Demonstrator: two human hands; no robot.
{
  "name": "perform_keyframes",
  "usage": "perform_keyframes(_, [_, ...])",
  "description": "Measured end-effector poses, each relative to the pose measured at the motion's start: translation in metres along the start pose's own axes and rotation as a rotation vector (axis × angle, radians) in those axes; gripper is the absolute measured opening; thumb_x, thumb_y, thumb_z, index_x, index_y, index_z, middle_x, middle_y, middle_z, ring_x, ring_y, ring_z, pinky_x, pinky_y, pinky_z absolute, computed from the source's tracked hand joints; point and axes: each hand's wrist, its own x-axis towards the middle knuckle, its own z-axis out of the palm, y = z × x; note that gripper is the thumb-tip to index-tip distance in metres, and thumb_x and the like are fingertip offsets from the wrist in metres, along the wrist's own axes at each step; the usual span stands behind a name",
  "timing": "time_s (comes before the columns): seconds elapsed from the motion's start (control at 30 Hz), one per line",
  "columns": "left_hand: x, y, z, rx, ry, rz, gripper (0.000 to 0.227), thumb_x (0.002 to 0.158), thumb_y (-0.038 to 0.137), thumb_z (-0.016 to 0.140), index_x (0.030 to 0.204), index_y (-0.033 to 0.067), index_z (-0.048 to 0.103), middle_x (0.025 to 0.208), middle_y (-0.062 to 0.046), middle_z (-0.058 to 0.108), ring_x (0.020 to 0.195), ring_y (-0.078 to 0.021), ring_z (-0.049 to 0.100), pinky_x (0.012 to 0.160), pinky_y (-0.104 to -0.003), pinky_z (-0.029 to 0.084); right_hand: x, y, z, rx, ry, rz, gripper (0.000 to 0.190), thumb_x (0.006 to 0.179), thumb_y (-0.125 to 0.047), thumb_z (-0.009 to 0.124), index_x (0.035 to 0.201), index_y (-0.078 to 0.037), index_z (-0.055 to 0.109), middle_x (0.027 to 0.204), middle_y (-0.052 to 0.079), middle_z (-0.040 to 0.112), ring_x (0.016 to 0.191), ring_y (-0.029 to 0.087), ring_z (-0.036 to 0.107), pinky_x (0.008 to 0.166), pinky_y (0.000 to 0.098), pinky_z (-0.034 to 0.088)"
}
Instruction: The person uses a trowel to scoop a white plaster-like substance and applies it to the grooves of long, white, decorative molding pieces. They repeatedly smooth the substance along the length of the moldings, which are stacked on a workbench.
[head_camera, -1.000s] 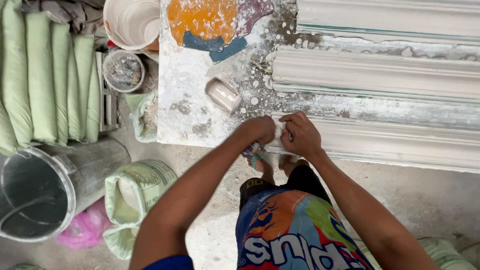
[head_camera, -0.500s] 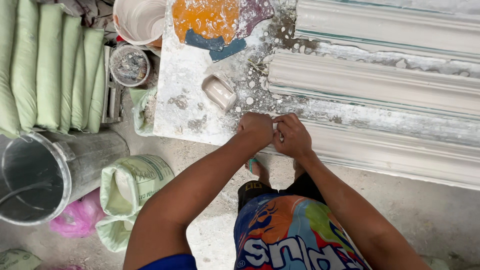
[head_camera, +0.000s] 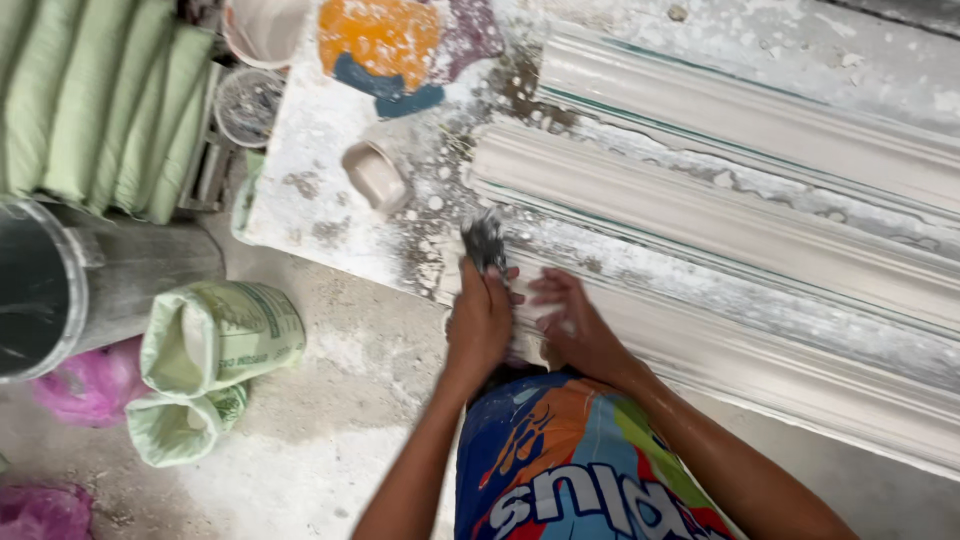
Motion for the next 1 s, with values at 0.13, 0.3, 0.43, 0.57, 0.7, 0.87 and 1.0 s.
perform_keyframes(0.13, [-0.012,-0.029,0.077,-0.185,0.077,0.037,0.05,0.11,0.027,0.037,0.143,-0.0102,0.036,0.117,-0.034,0.071,0.11,-0.0595,0.062,0.093,-0.07,0.048,-0.028,-0.074,-0.016,-0.25,-0.181,0.113,0.081,0.096,-0.017,0.059,0.161,0.0,0.012,0.149,0.034,0.042,0.138,0.054,0.044,0.105,0.0614,0.047])
perform_keyframes(0.3, [-0.024,-0.016,0.091,0.12,0.129,0.225,0.057,0.111,0.021,0.036,0.151,-0.0196,0.033,0.131,-0.046,0.054,0.124,-0.0579,0.055,0.096,-0.065,0.05,-0.054,-0.065,-0.067,-0.828,-0.123,0.294,0.069,0.094,-0.028,0.059,0.159,-0.021,0.038,0.126,0.033,0.066,0.112,0.055,0.063,0.092,0.0673,0.051])
perform_keyframes(0.43, [-0.005,-0.056,0.135,0.654,0.159,0.412,0.058,0.107,0.016,0.048,0.158,-0.0038,0.027,0.156,-0.037,0.034,0.147,-0.0518,0.033,0.114,-0.067,0.03,-0.056,-0.028,-0.101,-1.031,-0.13,0.294,0.055,0.099,-0.039,0.055,0.153,-0.029,0.049,0.115,0.015,0.074,0.102,0.042,0.072,0.085,0.0553,0.059])
perform_keyframes(0.57, [0.017,-0.071,0.168,0.876,0.276,0.663,0.053,0.1,0.014,0.06,0.15,0.0066,0.046,0.149,-0.027,0.045,0.143,-0.0451,0.039,0.114,-0.072,0.026,-0.052,-0.037,-0.119,-1.122,-0.184,0.289,0.047,0.102,-0.039,0.053,0.147,-0.028,0.055,0.116,0.01,0.074,0.105,0.036,0.072,0.081,0.0518,0.06])
perform_keyframes(0.7, [0.033,-0.073,0.215,0.63,0.391,0.888,0.03,0.089,0.011,0.062,0.118,0.0086,0.073,0.113,-0.024,0.066,0.115,-0.041,0.058,0.094,-0.064,0.043,-0.064,-0.059,-0.149,-1.195,-0.295,0.481,0.046,0.101,-0.04,0.048,0.147,-0.038,0.051,0.126,0.006,0.074,0.114,0.036,0.071,0.087,0.054,0.06])
perform_keyframes(0.87, [0.047,-0.065,0.194,0.772,0.55,0.952,0.018,0.089,0.007,0.058,0.1,0.0036,0.072,0.085,-0.021,0.064,0.079,-0.0359,0.061,0.072,-0.049,0.046,-0.046,-0.053,-0.143,-1.283,-0.347,0.431,0.045,0.101,-0.044,0.044,0.146,-0.039,0.05,0.111,0.008,0.075,0.102,0.04,0.073,0.083,0.0552,0.061])
perform_keyframes(1.0, [0.091,-0.117,0.126,0.881,0.505,0.889,0.022,0.083,0.004,0.067,0.104,0.0041,0.075,0.091,-0.023,0.068,0.077,-0.0366,0.065,0.066,-0.049,0.045,0.018,-0.045,-0.085,-1.271,-0.373,0.276,0.044,0.103,-0.044,0.042,0.146,-0.038,0.048,0.111,0.009,0.071,0.101,0.041,0.072,0.085,0.0571,0.059])
